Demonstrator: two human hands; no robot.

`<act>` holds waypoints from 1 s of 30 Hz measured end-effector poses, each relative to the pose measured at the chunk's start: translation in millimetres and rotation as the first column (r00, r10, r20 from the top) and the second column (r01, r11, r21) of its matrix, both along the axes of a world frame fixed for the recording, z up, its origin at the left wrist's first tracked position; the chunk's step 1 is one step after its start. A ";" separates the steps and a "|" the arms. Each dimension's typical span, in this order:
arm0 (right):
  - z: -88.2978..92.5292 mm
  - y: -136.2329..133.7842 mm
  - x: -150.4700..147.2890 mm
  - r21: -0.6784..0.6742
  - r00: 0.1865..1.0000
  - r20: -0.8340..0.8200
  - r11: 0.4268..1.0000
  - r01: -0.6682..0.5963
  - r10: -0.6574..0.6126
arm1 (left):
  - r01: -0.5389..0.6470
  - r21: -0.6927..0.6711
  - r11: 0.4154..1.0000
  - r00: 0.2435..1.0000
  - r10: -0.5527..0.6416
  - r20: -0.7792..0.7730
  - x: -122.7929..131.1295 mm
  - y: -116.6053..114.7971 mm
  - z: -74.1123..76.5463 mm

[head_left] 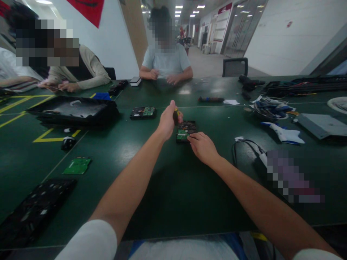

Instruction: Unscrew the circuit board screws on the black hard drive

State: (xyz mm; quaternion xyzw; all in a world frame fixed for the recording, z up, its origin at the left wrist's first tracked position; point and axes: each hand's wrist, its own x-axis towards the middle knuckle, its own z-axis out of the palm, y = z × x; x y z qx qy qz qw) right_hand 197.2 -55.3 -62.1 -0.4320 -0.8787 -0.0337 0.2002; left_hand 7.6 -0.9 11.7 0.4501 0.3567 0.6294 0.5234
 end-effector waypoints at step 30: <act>0.6 -0.4 -0.4 -0.003 1.000 0.001 1.000 0.007 -0.007 | 0.011 0.095 0.995 0.996 -0.003 -0.085 -3.2 0.2 -3.5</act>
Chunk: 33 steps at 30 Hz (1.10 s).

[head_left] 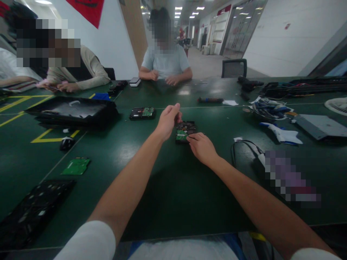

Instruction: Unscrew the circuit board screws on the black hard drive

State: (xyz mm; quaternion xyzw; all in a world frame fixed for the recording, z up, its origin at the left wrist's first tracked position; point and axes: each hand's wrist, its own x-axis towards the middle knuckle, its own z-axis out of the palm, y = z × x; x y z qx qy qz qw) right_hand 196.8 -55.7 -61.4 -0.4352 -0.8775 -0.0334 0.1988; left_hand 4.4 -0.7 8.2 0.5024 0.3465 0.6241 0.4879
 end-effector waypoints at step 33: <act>-0.4 0.5 0.6 0.002 1.000 -0.021 1.000 -0.013 0.014 | -0.022 -0.022 1.000 1.000 0.023 0.021 13.3 -1.7 -0.7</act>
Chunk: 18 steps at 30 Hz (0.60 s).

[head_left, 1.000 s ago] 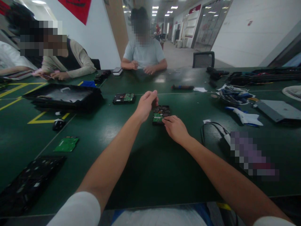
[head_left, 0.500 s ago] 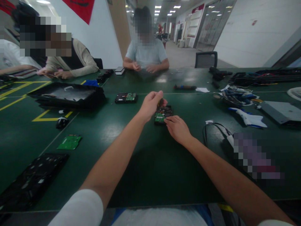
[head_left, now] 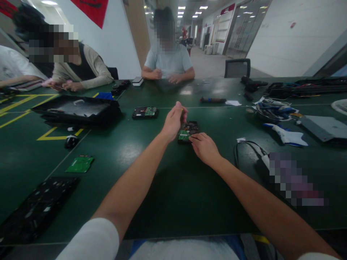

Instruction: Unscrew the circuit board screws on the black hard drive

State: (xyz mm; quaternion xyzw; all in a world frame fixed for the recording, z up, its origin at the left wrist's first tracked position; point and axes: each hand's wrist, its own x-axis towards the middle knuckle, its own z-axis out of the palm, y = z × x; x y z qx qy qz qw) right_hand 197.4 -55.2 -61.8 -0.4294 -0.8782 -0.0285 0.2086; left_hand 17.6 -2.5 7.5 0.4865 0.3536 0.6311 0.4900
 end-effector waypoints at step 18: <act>0.0 0.8 0.3 -0.016 1.000 0.002 1.000 0.002 -0.002 | -0.109 0.068 0.992 0.983 0.117 -0.140 -7.7 -1.6 2.5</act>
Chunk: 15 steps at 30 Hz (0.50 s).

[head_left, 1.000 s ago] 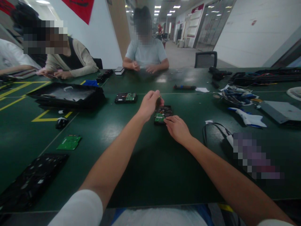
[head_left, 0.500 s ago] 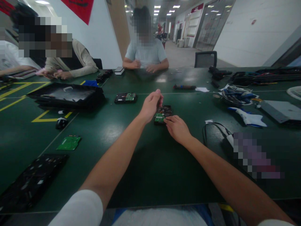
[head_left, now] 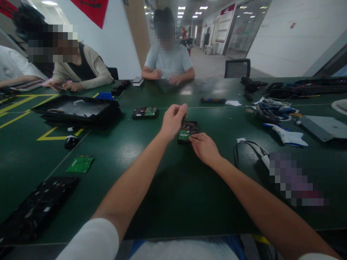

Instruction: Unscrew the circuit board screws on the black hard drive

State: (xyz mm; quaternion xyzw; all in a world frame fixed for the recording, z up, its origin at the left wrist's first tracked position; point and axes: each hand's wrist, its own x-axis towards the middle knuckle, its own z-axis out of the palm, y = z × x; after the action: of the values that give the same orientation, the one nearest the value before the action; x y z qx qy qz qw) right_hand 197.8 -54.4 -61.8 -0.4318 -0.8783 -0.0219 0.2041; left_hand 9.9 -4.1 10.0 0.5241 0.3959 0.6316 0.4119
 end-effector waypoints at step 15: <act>-1.2 -0.1 -0.1 0.009 1.000 -0.003 1.000 -0.001 0.001 | 0.030 -0.058 0.998 0.996 -0.025 0.086 6.8 4.1 -9.3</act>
State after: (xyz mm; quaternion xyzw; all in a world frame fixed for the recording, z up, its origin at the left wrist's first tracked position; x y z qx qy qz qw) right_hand 197.7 -54.6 -63.0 -0.4304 -0.8782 -0.0251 0.2073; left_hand 16.7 0.0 0.7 0.4896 0.3891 0.6356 0.4526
